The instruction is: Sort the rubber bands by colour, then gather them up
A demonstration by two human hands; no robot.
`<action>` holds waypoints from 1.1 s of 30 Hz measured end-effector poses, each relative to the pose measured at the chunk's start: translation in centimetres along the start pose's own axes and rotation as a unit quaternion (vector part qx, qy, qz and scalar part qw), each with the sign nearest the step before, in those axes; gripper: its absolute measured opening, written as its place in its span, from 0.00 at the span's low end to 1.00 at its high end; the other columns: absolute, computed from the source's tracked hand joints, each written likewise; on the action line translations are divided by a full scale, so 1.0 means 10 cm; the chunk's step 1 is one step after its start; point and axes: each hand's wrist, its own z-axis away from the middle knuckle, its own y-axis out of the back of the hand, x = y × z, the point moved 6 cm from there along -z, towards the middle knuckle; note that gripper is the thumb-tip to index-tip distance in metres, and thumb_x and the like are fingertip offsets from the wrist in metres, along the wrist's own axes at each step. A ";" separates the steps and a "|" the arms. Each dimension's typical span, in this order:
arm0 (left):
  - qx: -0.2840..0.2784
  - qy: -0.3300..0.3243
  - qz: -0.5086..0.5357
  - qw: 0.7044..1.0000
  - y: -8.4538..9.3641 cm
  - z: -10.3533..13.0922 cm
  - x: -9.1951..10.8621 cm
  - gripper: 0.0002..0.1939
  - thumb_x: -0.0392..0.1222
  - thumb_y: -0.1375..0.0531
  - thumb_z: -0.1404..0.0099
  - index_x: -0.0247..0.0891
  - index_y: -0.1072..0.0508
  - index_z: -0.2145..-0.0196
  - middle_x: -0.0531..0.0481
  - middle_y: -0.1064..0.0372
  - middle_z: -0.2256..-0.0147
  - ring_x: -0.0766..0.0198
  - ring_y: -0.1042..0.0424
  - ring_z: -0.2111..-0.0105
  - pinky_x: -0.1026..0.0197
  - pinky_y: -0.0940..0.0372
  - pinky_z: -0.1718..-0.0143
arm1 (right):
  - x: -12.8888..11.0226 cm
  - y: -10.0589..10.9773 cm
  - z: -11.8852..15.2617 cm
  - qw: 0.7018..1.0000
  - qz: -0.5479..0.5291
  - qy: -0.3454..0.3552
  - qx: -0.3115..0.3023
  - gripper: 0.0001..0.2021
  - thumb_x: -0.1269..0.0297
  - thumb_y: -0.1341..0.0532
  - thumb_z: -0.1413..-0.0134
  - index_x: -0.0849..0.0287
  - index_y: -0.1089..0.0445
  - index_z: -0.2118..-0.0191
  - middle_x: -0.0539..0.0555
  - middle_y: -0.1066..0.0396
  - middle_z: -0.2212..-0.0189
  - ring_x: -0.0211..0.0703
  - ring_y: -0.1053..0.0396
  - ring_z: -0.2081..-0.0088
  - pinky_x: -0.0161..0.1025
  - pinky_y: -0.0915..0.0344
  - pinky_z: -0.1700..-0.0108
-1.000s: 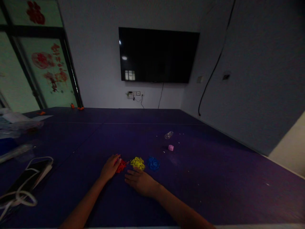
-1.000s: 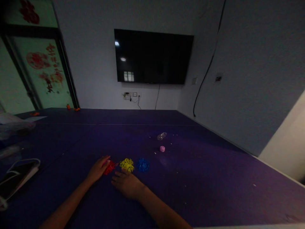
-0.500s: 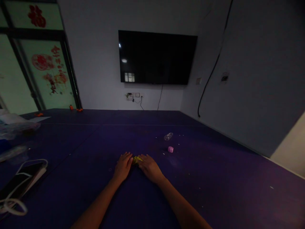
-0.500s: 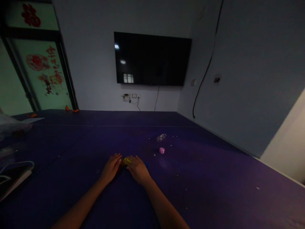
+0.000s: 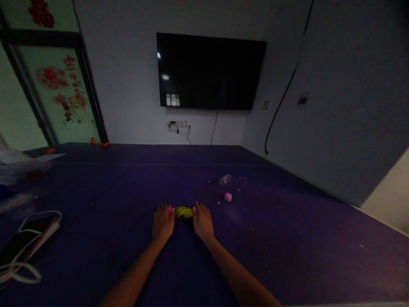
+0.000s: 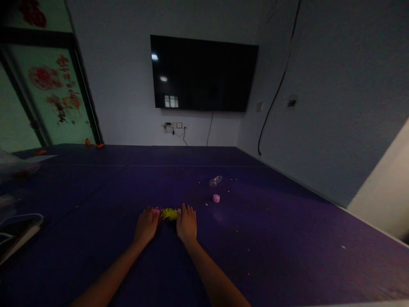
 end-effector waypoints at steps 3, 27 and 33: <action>0.010 -0.005 0.149 0.989 -0.11 -0.06 0.28 0.20 0.44 0.54 0.34 0.32 0.31 0.52 0.37 0.33 0.50 0.49 0.39 0.46 0.46 0.49 0.43 | -0.15 -0.10 -0.10 0.998 -0.039 0.029 -0.035 0.26 0.58 0.59 0.38 0.67 0.39 0.44 0.64 0.41 0.43 0.51 0.48 0.40 0.49 0.54 0.40; -0.024 -0.069 0.266 0.961 -0.01 0.05 0.55 0.45 0.68 0.47 0.46 0.35 0.48 0.39 0.35 0.53 0.38 0.44 0.59 0.38 0.38 0.61 0.42 | 0.08 -0.17 -0.67 0.915 -0.365 0.059 -0.162 0.38 0.30 0.55 0.55 0.58 0.25 0.59 0.57 0.26 0.57 0.52 0.33 0.51 0.50 0.45 0.44; -0.122 -0.175 0.117 0.970 -0.10 0.19 0.67 0.63 0.68 0.36 0.61 0.31 0.57 0.37 0.29 0.60 0.38 0.36 0.65 0.38 0.34 0.61 0.43 | 0.12 -0.09 -0.52 0.870 -0.463 0.034 -0.170 0.40 0.30 0.57 0.54 0.62 0.23 0.67 0.61 0.24 0.68 0.54 0.29 0.57 0.51 0.40 0.49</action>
